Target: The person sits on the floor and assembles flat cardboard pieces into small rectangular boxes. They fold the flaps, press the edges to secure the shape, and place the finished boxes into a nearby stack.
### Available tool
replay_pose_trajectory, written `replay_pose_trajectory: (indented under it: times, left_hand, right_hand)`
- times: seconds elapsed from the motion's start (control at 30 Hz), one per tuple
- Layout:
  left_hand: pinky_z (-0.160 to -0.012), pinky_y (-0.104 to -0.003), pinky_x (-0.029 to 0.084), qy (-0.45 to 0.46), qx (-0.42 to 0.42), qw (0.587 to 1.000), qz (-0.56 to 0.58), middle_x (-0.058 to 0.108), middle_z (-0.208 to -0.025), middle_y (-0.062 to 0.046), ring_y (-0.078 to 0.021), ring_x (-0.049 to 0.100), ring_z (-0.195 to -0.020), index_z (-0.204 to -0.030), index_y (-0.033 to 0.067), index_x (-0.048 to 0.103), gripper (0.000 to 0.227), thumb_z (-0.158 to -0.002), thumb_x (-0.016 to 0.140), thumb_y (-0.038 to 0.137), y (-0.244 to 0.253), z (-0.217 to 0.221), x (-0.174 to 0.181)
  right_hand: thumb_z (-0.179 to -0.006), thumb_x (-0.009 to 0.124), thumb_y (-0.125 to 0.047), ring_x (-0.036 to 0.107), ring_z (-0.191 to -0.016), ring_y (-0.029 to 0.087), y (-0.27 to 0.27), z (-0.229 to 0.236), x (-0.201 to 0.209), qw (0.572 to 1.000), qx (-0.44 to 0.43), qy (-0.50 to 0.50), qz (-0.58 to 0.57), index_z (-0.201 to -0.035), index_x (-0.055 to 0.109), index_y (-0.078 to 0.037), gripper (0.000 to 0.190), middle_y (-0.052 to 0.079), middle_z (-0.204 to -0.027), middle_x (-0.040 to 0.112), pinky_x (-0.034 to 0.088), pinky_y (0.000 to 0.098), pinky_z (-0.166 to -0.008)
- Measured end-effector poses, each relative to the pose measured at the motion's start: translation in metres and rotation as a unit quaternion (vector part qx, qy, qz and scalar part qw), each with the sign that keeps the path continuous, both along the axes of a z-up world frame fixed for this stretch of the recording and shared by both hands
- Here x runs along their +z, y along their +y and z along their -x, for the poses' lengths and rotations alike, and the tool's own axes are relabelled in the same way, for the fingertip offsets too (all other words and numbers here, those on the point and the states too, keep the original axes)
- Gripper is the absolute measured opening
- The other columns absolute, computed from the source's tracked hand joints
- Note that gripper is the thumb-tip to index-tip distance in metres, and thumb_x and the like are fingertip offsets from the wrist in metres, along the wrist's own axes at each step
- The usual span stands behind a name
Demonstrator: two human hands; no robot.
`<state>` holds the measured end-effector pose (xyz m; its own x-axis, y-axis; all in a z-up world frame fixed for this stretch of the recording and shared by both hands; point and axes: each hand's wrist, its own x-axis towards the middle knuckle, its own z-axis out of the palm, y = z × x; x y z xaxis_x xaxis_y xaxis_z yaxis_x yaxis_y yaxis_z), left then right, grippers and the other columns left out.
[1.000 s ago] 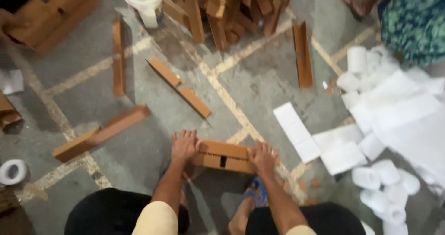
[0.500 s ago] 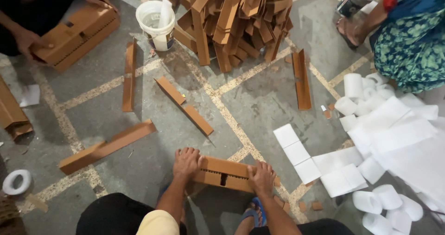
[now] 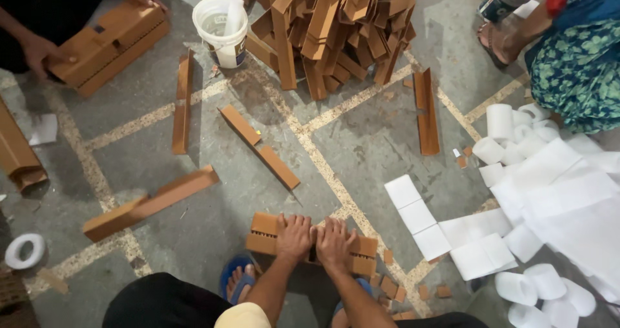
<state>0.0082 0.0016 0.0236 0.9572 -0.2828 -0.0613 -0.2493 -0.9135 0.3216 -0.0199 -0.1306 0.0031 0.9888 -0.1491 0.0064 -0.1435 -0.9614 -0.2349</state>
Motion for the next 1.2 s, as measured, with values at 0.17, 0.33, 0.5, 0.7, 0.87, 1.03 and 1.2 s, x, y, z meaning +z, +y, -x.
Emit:
replay_pose_trajectory:
  times: [0.17,0.33,0.5,0.7,0.87,1.03,1.2]
  left_hand:
    - [-0.113,-0.059,0.021,0.021,0.005,1.000,0.009,0.064,-0.111,-0.005,-0.0233,0.053,-0.116,-0.117,0.0161,0.064,0.037,-0.101,0.046,0.044,0.003,-0.003,-0.010]
    - [-0.113,-0.058,0.020,-0.014,0.017,0.999,0.031,0.065,-0.114,-0.005,-0.0227,0.054,-0.118,-0.123,0.0154,0.064,0.041,-0.100,0.047,0.045,-0.002,0.006,-0.020]
    - [-0.111,-0.063,0.022,-0.060,0.028,0.998,-0.005,0.065,-0.119,-0.008,-0.0268,0.050,-0.123,-0.126,0.0123,0.062,0.052,-0.096,0.050,0.052,0.026,-0.006,-0.008]
    - [-0.113,-0.070,0.016,-0.017,0.083,0.996,-0.038,0.060,-0.129,-0.009,-0.0300,0.044,-0.134,-0.124,0.0142,0.062,0.049,-0.093,0.053,0.051,0.100,-0.018,0.008]
    - [-0.115,-0.069,0.020,0.012,0.133,0.989,0.058,0.062,-0.122,-0.005,-0.0256,0.050,-0.129,-0.113,0.0164,0.068,0.033,-0.096,0.052,0.040,0.110,-0.016,-0.015]
    - [-0.115,-0.068,0.025,0.027,0.203,0.970,0.130,0.065,-0.117,-0.005,-0.0272,0.057,-0.122,-0.112,0.0166,0.068,0.031,-0.101,0.050,0.039,0.110,-0.028,-0.030]
    - [-0.117,-0.067,0.029,0.071,0.224,0.962,0.136,0.067,-0.121,-0.005,-0.0276,0.058,-0.126,-0.114,0.0171,0.068,0.034,-0.108,0.044,0.041,0.114,-0.022,-0.035]
  right_hand:
    - [-0.099,0.046,-0.041,0.047,-0.135,0.029,-0.006,-0.004,0.008,1.000,0.005,-0.025,-0.010,-0.131,0.060,-0.015,0.044,0.007,-0.135,0.061,0.020,0.0691,-0.111]
    - [-0.102,0.043,-0.041,0.050,-0.134,0.024,-0.001,0.010,0.010,1.000,0.013,0.025,-0.010,-0.134,0.057,-0.016,0.043,0.006,-0.132,0.061,0.026,0.0618,-0.116]
    - [-0.098,0.049,-0.046,0.050,-0.131,0.025,-0.030,0.006,0.011,0.995,0.077,-0.056,0.031,-0.133,0.058,-0.014,0.048,0.008,-0.134,0.060,0.028,0.0630,-0.110]
    - [-0.093,0.054,-0.051,0.050,-0.132,0.033,-0.098,0.039,0.017,0.997,-0.062,-0.047,0.021,-0.131,0.062,-0.013,0.055,0.014,-0.135,0.059,0.031,0.0581,-0.111]
    - [-0.095,0.054,-0.042,0.057,-0.124,0.036,-0.111,0.039,0.012,0.990,-0.119,-0.043,-0.053,-0.127,0.065,-0.012,0.045,0.017,-0.129,0.063,0.042,0.0526,-0.105]
    - [-0.099,0.052,-0.032,0.064,-0.111,0.042,-0.106,0.026,0.017,0.981,-0.142,-0.060,-0.115,-0.124,0.066,-0.014,0.035,0.020,-0.121,0.067,0.052,0.0479,-0.095]
    - [-0.104,0.046,-0.031,0.063,-0.114,0.044,-0.110,0.028,0.011,0.968,-0.173,-0.083,-0.159,-0.130,0.061,-0.010,0.037,0.022,-0.125,0.067,0.051,0.0507,-0.095]
